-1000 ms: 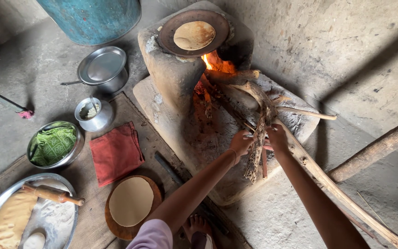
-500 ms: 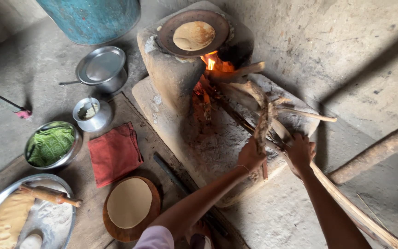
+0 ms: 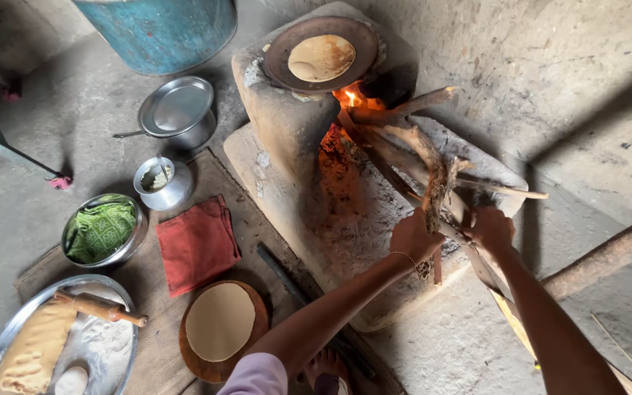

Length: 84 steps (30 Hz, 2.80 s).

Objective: The person kneads and shapes dough into flat rounds, places them on a hot griddle over a wood fire, and flips them as they cook. They also add wood to the fire to maintain heat and handle the dough and cooked flatbreads by hand.

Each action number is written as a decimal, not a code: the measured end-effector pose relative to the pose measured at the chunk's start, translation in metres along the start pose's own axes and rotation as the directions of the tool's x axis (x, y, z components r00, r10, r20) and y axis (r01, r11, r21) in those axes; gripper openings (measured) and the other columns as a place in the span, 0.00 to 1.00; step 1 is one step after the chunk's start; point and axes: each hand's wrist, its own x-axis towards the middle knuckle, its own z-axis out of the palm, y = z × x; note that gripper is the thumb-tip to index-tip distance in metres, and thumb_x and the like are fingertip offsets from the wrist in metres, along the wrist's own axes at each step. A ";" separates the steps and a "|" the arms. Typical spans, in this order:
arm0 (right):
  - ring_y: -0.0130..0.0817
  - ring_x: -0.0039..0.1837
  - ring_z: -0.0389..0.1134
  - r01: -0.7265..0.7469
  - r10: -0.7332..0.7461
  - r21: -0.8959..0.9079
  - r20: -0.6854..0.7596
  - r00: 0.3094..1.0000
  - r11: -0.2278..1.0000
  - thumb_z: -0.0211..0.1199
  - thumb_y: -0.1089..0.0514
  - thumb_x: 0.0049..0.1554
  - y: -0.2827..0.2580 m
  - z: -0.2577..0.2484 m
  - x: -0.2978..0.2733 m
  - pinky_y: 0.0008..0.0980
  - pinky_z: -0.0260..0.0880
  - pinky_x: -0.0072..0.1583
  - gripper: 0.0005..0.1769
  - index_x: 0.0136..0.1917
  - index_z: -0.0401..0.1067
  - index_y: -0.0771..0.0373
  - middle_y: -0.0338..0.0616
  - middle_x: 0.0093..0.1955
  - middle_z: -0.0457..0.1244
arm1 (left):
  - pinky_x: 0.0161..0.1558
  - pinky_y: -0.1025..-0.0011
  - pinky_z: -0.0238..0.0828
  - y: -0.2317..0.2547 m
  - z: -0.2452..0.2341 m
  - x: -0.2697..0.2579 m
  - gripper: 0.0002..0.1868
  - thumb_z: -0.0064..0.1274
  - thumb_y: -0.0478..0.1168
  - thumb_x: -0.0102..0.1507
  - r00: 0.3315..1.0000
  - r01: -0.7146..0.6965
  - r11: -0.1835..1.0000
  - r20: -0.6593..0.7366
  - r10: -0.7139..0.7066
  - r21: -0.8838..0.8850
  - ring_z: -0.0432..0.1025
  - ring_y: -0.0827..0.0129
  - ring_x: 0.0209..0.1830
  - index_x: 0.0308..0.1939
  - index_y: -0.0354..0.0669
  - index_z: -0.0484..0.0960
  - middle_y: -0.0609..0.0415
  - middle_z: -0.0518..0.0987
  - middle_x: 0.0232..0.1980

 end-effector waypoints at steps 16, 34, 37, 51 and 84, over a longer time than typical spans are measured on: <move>0.38 0.44 0.73 0.055 -0.053 0.168 -0.018 0.998 0.984 0.74 0.39 0.52 -0.001 0.008 0.001 0.43 0.75 0.49 0.19 0.46 0.83 0.54 0.46 0.42 0.70 | 0.20 0.67 0.73 0.011 -0.004 -0.010 0.46 0.57 0.38 0.62 0.999 0.008 1.000 0.036 -0.008 0.000 0.76 0.57 0.23 0.77 0.33 0.46 0.38 0.82 0.33; 0.30 0.41 0.70 0.219 0.206 0.636 -0.524 0.826 0.740 0.66 0.55 0.63 -0.064 -0.058 -0.017 0.28 0.73 0.43 0.08 0.50 0.78 0.61 0.53 0.50 0.71 | 0.46 0.63 0.77 -0.005 -0.023 0.005 0.29 0.53 0.43 0.68 0.972 -0.108 0.994 -0.213 0.099 -0.030 0.74 0.58 0.44 0.68 0.32 0.65 0.39 0.76 0.48; 0.32 0.52 0.71 0.418 0.160 0.784 -0.535 0.829 0.459 0.58 0.59 0.69 -0.127 -0.103 -0.039 0.29 0.76 0.51 0.07 0.55 0.75 0.61 0.54 0.56 0.70 | 0.55 0.62 0.75 0.005 -0.048 0.013 0.24 0.48 0.45 0.69 0.923 -0.184 0.961 -0.372 0.097 -0.206 0.75 0.58 0.51 0.66 0.34 0.73 0.39 0.80 0.53; 0.43 0.69 0.60 -0.264 -0.284 0.851 0.143 0.948 -0.453 0.37 0.34 0.67 -0.255 -0.285 -0.086 0.52 0.62 0.71 0.32 0.71 0.56 0.59 0.47 0.67 0.58 | 0.70 0.53 0.65 0.025 -0.259 0.021 0.24 0.48 0.38 0.63 0.571 -0.647 0.613 -0.243 0.784 0.454 0.69 0.48 0.69 0.64 0.41 0.76 0.44 0.76 0.67; 0.43 0.79 0.52 -0.436 -0.105 0.618 0.497 0.861 -0.653 0.43 0.47 0.68 -0.248 -0.166 -0.081 0.54 0.43 0.80 0.21 0.66 0.64 0.59 0.50 0.71 0.58 | 0.45 0.58 0.77 0.051 -0.438 0.212 0.05 0.61 0.40 0.63 0.714 -0.596 0.742 -0.219 0.665 0.308 0.79 0.59 0.37 0.37 0.43 0.88 0.51 0.85 0.38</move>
